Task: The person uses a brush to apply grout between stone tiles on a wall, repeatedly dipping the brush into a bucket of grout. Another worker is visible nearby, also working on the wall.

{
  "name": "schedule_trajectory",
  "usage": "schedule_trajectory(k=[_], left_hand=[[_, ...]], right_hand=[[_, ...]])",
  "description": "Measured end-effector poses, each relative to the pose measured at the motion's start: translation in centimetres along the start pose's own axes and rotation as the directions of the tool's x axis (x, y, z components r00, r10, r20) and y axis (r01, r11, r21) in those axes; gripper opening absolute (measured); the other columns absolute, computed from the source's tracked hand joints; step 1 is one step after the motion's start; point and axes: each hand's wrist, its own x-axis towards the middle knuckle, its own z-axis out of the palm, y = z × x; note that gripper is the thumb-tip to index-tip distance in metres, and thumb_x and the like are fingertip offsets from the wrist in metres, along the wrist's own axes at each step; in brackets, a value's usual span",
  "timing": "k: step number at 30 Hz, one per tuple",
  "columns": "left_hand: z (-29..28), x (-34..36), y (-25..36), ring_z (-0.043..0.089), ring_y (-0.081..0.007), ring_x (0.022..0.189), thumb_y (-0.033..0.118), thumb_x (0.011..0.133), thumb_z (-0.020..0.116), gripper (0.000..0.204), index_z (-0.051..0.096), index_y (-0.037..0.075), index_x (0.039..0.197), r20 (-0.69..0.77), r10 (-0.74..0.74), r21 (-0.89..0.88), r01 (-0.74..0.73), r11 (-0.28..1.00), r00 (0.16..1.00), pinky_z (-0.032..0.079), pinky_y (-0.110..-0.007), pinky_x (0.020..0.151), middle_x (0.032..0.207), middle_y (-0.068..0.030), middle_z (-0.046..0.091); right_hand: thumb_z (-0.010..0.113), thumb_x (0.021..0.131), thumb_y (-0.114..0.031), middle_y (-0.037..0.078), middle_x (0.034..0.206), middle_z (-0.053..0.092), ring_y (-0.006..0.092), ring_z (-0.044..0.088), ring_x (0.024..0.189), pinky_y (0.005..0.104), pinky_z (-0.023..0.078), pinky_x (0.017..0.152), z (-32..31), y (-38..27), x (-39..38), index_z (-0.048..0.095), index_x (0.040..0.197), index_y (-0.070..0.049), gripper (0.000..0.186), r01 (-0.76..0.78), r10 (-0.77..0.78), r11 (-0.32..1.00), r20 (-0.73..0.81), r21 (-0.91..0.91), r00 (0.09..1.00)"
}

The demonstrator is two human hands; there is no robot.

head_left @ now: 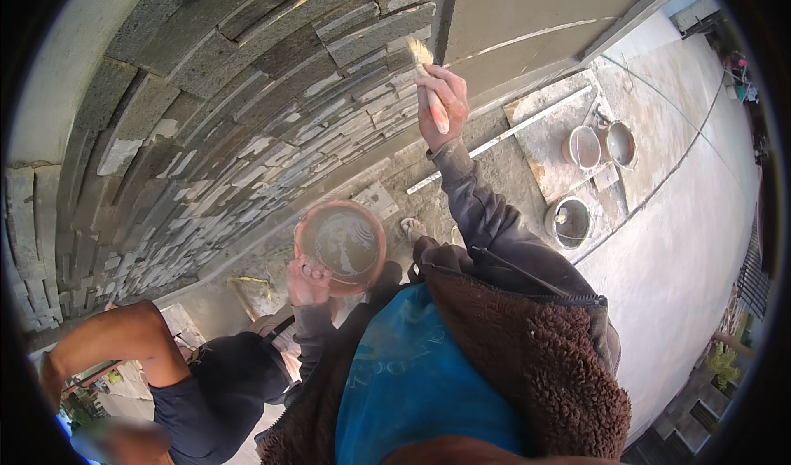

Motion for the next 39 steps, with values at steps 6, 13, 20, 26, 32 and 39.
schedule_trajectory(k=[6, 13, 20, 26, 32, 39], left_hand=[[0.9, 0.6, -0.3, 0.051, -0.0172, 0.066, 0.029, 0.099, 0.049, 0.017, 0.054, 0.016, 0.09, -0.003, -0.015, 0.013, 0.015, 1.0, 1.0, 0.045, -0.039, 0.072, 0.071, 0.0032, 0.049], [0.4, 0.9, 0.3, 0.049, -0.0154, 0.066, 0.029, 0.099, 0.051, 0.017, 0.053, 0.017, 0.087, 0.018, -0.03, 0.014, 0.03, 0.999, 0.999, 0.044, -0.038, 0.069, 0.071, 0.004, 0.048], [-2.2, 0.8, 1.8, 0.051, -0.015, 0.057, 0.033, 0.101, 0.047, 0.023, 0.054, 0.014, 0.09, -0.12, -0.001, 0.171, 0.021, 0.985, 0.993, 0.049, -0.039, 0.06, 0.067, 0.0011, 0.054], [1.4, 4.6, 0.6, 0.05, -0.0144, 0.057, 0.034, 0.101, 0.047, 0.022, 0.054, 0.015, 0.091, -0.006, -0.079, 0.155, 0.079, 0.985, 0.997, 0.049, -0.039, 0.06, 0.067, 0.0016, 0.053], [-6.7, 2.7, 3.0, 0.053, -0.0168, 0.066, 0.031, 0.103, 0.043, 0.021, 0.053, 0.016, 0.092, 0.268, -0.102, 0.015, 0.101, 0.995, 0.958, 0.049, -0.04, 0.067, 0.072, 0.0022, 0.053], [-0.4, 2.4, 0.3, 0.053, -0.0132, 0.06, 0.019, 0.096, 0.062, 0.009, 0.056, 0.014, 0.091, -0.031, 0.015, -0.001, -0.015, 1.0, 0.999, 0.048, -0.035, 0.061, 0.066, 0.0052, 0.047]], right_hand=[[0.072, 0.076, -0.013, 0.003, 0.13, 0.066, 0.0285, 0.059, 0.121, 0.0403, 0.051, 0.099, 2.0, -6.6, 3.5, 0.072, 0.098, -0.016, 0.023, 0.449, -0.492, 0.862, 0.177, 0.236, 0.852], [0.073, 0.072, -0.009, 0.006, 0.125, 0.066, 0.0326, 0.058, 0.115, 0.0425, 0.051, 0.095, 0.8, -4.1, 6.5, 0.068, 0.094, -0.015, 0.022, 0.216, -0.231, 0.966, -0.1, -0.142, 0.968], [0.065, 0.085, -0.018, 0.009, 0.122, 0.066, 0.0367, 0.057, 0.107, 0.0487, 0.045, 0.09, 4.7, -3.4, 6.0, 0.067, 0.105, -0.015, 0.021, 0.17, -0.164, 0.985, -0.156, 0.03, 0.974], [0.068, 0.085, 0.0, 0.008, 0.1, 0.06, 0.0272, 0.063, 0.097, 0.0385, 0.051, 0.085, 3.3, -4.8, 5.3, 0.061, 0.091, -0.009, 0.013, -0.009, 0.016, 0.889, -0.011, 0.457, 1.0], [0.067, 0.08, 0.003, 0.012, 0.101, 0.059, 0.033, 0.061, 0.098, 0.0419, 0.05, 0.082, 4.1, -1.2, 5.9, 0.063, 0.093, -0.01, 0.019, -0.101, 0.139, 0.978, -0.215, 0.18, 0.967], [0.071, 0.083, 0.008, 0.012, 0.106, 0.069, 0.0258, 0.067, 0.101, 0.0344, 0.053, 0.089, 0.8, -5.4, 5.7, 0.071, 0.095, -0.005, 0.017, 0.028, -0.124, 0.908, 0.204, 0.418, 0.971]])
